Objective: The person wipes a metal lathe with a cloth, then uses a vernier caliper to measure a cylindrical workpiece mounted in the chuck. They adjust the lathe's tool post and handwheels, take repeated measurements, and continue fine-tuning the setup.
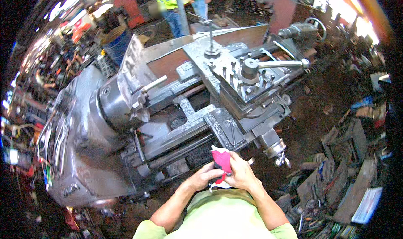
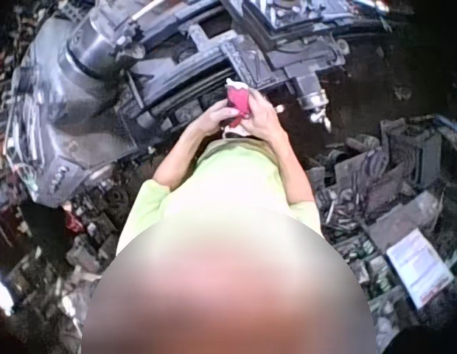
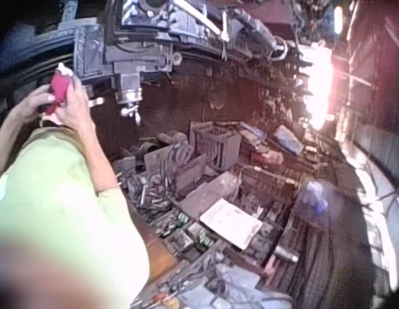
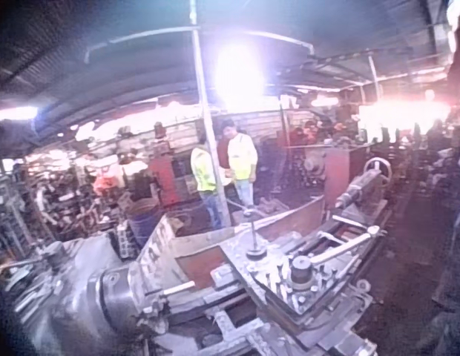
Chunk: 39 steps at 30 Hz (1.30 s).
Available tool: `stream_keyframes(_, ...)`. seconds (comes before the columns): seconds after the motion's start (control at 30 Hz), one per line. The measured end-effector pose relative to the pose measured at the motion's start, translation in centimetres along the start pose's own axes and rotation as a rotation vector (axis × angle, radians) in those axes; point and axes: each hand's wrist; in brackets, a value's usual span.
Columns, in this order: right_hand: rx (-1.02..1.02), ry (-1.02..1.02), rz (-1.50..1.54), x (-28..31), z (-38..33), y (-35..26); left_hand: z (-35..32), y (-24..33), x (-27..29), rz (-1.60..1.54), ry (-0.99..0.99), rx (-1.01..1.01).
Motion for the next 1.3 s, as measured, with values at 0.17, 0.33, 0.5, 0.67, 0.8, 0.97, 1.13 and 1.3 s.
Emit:
stream_keyframes(0.17,0.142,-0.202,0.326,2.3,1.1,2.1,-2.5,-0.4,-3.7,-0.369,0.183,-0.302)
stream_keyframes(0.33,-0.343,-0.506,0.821,4.7,1.7,3.6,-4.7,-2.5,-5.6,-0.201,0.547,-0.389)
stream_keyframes(0.5,0.213,-0.687,0.511,3.5,2.4,0.9,-6.6,-9.0,-5.8,0.638,0.495,-0.292)
stream_keyframes(0.67,0.152,-1.038,0.431,2.3,0.7,0.8,-8.2,-8.6,-7.3,0.415,0.56,-0.26)
stream_keyframes(0.8,0.197,-0.828,0.421,2.0,0.7,1.9,-8.4,-2.9,-9.6,0.464,0.72,-0.305)
stream_keyframes(0.97,-0.118,-0.763,0.795,3.5,0.6,2.0,-9.2,3.5,-8.4,0.432,0.911,-0.689)
stream_keyframes(1.13,-0.188,-0.645,0.793,0.1,-0.6,-0.6,-6.5,-0.7,-5.4,1.167,0.959,-0.553)
stream_keyframes(1.3,-0.203,-0.203,0.295,-4.5,-1.5,-1.7,-4.0,-6.3,-6.1,1.275,0.552,-0.193)
Point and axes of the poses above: each hand's wrist, its own z-axis towards the middle knuckle, its own x-axis out of the back of the hand, y = z × x, and after that the axes turned 14 degrees about -x, right-handed
